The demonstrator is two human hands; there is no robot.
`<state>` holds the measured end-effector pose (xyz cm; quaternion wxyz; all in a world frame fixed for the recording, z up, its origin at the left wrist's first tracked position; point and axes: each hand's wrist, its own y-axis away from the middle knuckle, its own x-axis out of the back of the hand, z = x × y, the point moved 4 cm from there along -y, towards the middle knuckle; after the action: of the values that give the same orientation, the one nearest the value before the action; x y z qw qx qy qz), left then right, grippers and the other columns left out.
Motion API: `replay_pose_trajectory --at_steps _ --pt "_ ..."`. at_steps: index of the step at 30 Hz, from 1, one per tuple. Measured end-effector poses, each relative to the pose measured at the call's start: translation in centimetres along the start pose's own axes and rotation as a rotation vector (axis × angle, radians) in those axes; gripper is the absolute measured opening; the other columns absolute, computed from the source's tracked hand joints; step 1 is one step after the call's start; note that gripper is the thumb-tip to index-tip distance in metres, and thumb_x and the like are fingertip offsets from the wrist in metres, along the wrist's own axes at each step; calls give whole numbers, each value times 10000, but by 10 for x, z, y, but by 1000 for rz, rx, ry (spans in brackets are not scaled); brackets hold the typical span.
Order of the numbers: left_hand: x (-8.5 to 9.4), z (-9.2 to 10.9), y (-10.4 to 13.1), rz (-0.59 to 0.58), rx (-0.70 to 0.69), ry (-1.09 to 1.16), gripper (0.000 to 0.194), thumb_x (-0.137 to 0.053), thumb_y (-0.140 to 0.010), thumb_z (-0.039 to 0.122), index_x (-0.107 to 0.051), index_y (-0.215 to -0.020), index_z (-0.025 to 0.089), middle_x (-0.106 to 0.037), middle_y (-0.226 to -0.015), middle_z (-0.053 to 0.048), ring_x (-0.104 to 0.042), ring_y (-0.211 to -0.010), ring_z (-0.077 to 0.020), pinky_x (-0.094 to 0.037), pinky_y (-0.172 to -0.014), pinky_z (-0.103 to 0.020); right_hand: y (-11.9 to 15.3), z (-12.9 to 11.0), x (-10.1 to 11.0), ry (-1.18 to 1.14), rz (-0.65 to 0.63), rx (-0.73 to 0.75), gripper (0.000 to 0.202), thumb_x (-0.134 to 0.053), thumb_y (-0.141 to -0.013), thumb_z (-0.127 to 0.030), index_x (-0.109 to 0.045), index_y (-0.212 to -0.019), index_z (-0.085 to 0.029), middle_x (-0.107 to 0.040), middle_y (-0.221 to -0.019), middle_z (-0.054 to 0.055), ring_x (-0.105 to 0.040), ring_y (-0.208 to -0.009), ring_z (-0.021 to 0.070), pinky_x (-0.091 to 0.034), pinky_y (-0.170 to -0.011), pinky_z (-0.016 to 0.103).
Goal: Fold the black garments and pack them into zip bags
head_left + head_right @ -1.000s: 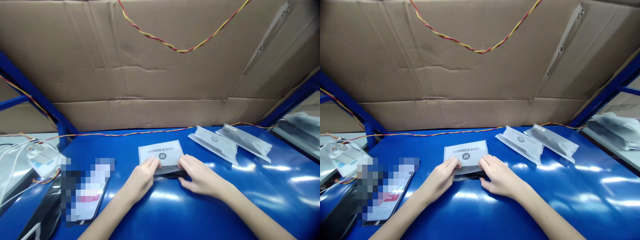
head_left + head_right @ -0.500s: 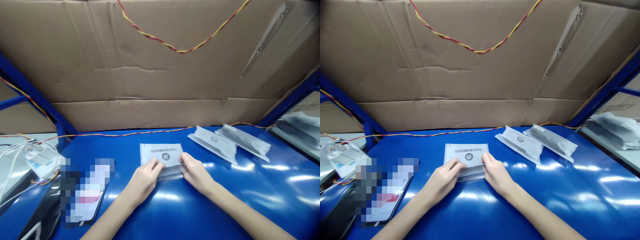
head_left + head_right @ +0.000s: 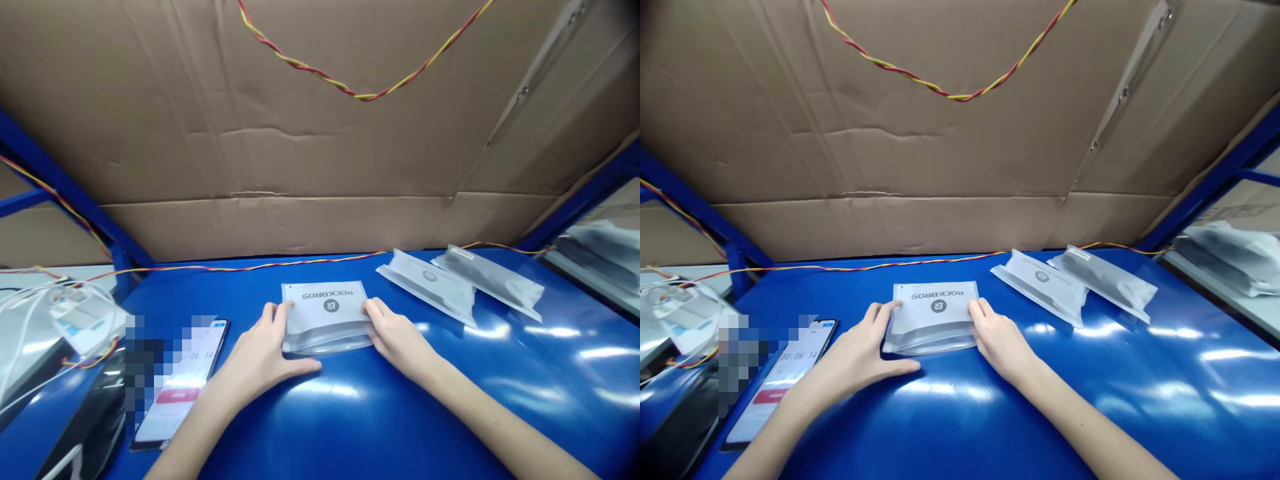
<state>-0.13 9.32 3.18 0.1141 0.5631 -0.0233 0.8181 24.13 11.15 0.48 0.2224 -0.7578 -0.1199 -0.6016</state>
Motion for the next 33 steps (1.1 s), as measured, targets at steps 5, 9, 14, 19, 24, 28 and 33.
replay_pose_trajectory --at_steps 5,9,14,19,24,28,33 --pt "20 -13 7 -178 83 117 460 -318 -912 611 -574 -994 238 -672 -890 -30 -636 -811 -227 -422 -711 -314 -1 6 4 151 95 -15 62 -468 -895 -194 -463 -956 -183 -576 -886 46 -559 -610 158 -349 -500 267" --pt "10 -2 3 -288 -1 242 444 -308 -946 479 -571 -703 217 -670 -743 -2 -615 -722 -182 -392 -678 -277 0 -14 18 140 254 151 214 -530 -894 -384 -511 -925 -174 -582 -864 74 -564 -745 215 -429 -650 319" --pt "-22 17 0 -331 -7 469 373 -375 -912 408 -574 -683 191 -669 -719 4 -578 -663 -161 -369 -613 -254 13 -60 15 43 344 419 163 -520 -909 -278 -572 -989 -146 -607 -878 79 -531 -768 206 -409 -675 334" --pt "-33 28 -1 -309 -89 608 286 -386 -908 350 -509 -702 195 -633 -714 16 -549 -668 -146 -379 -640 -242 21 -78 -4 72 352 503 125 -488 -903 -120 -606 -882 -157 -579 -765 37 -488 -693 175 -353 -622 320" --pt "-26 32 1 -273 -134 549 282 -387 -900 329 -469 -664 197 -549 -671 33 -478 -630 -134 -327 -586 -238 23 -77 -9 109 400 522 174 -505 -890 -131 -569 -732 -171 -515 -690 17 -454 -641 164 -321 -600 310" --pt "-25 33 3 -297 -107 535 262 -397 -868 308 -451 -636 196 -524 -618 35 -455 -591 -130 -302 -554 -239 25 -79 -3 128 414 541 72 -551 -869 -134 -616 -846 -150 -532 -712 21 -466 -645 165 -321 -601 311" --pt "-25 36 4 -334 -75 582 215 -397 -809 262 -456 -613 199 -544 -598 28 -468 -582 -131 -314 -545 -235 28 -82 3 140 432 660 207 -506 -879 -69 -616 -746 -184 -545 -664 0 -417 -597 143 -320 -568 302"
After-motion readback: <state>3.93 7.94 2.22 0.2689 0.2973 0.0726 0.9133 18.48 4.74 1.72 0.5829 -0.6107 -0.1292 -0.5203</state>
